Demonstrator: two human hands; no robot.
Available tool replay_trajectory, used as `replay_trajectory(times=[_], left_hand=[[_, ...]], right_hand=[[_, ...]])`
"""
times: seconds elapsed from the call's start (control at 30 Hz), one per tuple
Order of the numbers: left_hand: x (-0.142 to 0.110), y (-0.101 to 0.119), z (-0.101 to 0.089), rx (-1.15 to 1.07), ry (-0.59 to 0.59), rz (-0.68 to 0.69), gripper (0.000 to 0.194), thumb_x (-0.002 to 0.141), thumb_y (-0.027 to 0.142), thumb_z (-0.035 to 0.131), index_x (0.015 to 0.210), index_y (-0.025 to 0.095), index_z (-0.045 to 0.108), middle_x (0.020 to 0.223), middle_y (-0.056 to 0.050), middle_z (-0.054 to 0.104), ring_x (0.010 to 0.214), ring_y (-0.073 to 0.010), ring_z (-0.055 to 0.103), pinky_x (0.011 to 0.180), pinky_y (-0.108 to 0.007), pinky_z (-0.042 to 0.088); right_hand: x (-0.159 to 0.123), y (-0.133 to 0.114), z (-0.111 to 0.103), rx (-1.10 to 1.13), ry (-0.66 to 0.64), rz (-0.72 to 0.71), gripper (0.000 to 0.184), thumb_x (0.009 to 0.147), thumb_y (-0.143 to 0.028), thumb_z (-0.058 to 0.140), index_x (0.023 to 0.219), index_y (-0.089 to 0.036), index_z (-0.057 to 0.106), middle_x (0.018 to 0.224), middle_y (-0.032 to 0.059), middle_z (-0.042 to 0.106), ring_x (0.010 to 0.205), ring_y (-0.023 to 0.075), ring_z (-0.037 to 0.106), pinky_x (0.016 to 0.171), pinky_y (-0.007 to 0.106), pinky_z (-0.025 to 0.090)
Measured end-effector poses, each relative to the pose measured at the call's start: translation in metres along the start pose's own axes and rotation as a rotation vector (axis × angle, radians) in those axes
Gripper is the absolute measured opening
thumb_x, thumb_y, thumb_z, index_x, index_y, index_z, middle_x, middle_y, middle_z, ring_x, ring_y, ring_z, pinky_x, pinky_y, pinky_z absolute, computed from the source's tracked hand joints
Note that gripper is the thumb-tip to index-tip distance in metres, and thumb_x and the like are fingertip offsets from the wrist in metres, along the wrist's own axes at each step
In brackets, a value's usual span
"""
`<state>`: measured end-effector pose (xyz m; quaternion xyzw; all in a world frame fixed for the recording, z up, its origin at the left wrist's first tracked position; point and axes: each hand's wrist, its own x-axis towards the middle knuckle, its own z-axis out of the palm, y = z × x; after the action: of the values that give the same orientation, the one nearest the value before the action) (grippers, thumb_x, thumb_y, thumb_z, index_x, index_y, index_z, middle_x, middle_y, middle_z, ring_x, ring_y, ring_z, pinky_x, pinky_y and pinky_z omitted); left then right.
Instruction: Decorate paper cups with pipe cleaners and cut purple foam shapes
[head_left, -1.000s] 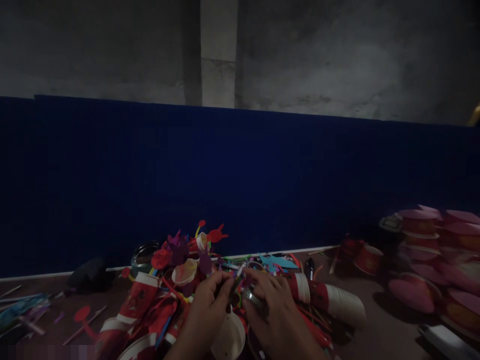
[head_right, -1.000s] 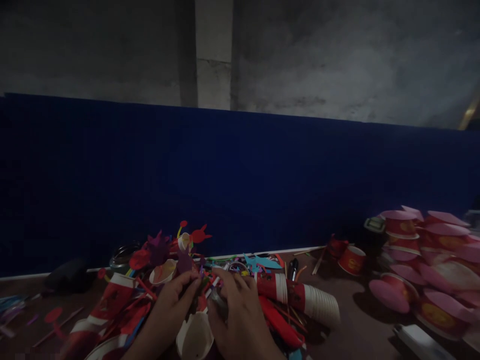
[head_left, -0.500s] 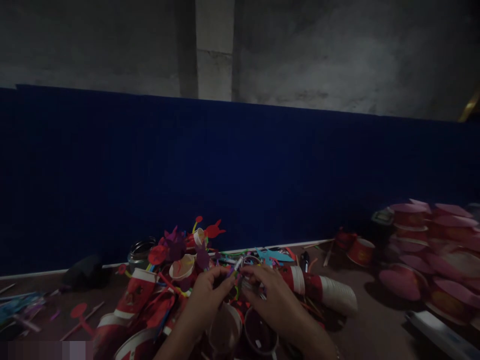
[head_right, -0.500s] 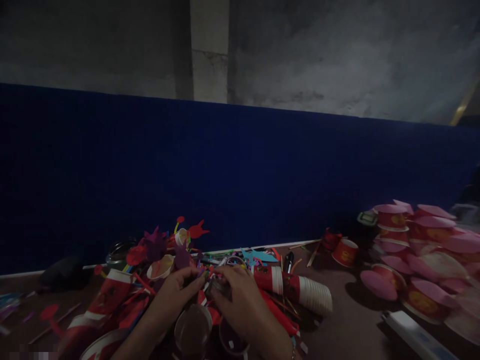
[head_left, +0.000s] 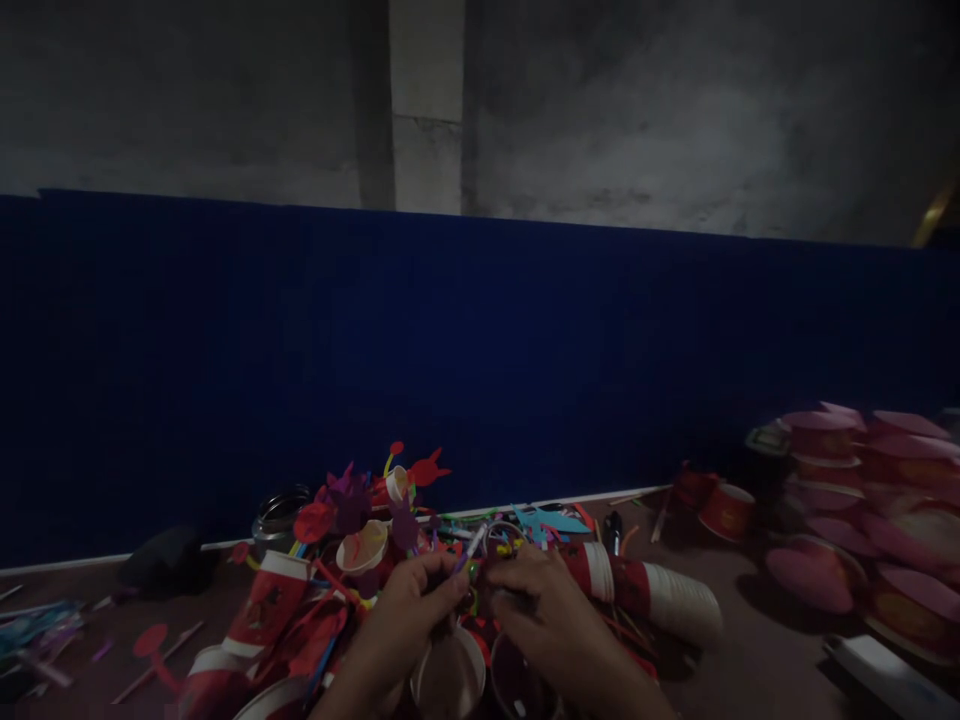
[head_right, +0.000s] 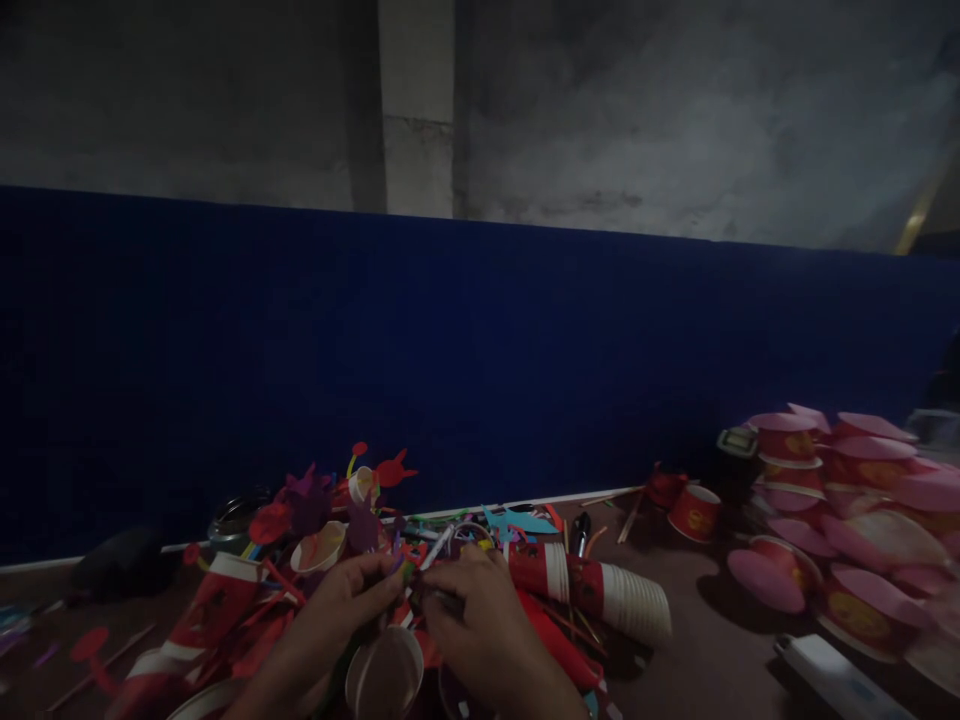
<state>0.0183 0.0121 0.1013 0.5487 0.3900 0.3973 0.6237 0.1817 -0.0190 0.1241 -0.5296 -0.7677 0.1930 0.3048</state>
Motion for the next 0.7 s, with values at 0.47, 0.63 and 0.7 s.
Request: replay_trajectory(times=[0.47,0.63,0.7], left_hand=[[0.003,0.0,-0.002,0.3,0.113,0.145,0.019,0.072,0.032,0.058,0.077,0.015,0.065,0.065,0.0,0.06,0.061,-0.0134,0.051,0.059,-0.024,0.038],[0.023,0.001,-0.001,0.71,0.148,0.224,0.023,0.074,0.029,0.052,0.086,0.016,0.067,0.084,-0.005,0.068,0.078,-0.0191,0.059,0.068,-0.027,0.041],[0.034,0.0,-0.001,0.77,0.093,0.216,0.021,0.071,0.027,0.055,0.082,0.017,0.069,0.08,-0.004,0.069,0.076,-0.0193,0.059,0.067,-0.027,0.04]], right_hand=[[0.011,0.027,0.008,0.261,-0.016,0.085,0.042,0.074,-0.021,0.054,0.116,-0.021,0.058,0.082,0.0027,0.067,0.072,0.017,0.06,0.067,0.027,0.046],[0.018,0.049,0.006,0.15,-0.03,0.081,0.028,0.075,-0.02,0.051,0.099,-0.018,0.066,0.093,0.0064,0.07,0.084,0.0198,0.063,0.072,0.027,0.047],[0.012,0.06,0.002,-0.102,-0.047,0.169,0.024,0.073,-0.017,0.051,0.089,-0.017,0.069,0.089,0.0094,0.071,0.085,0.0234,0.064,0.072,0.03,0.046]])
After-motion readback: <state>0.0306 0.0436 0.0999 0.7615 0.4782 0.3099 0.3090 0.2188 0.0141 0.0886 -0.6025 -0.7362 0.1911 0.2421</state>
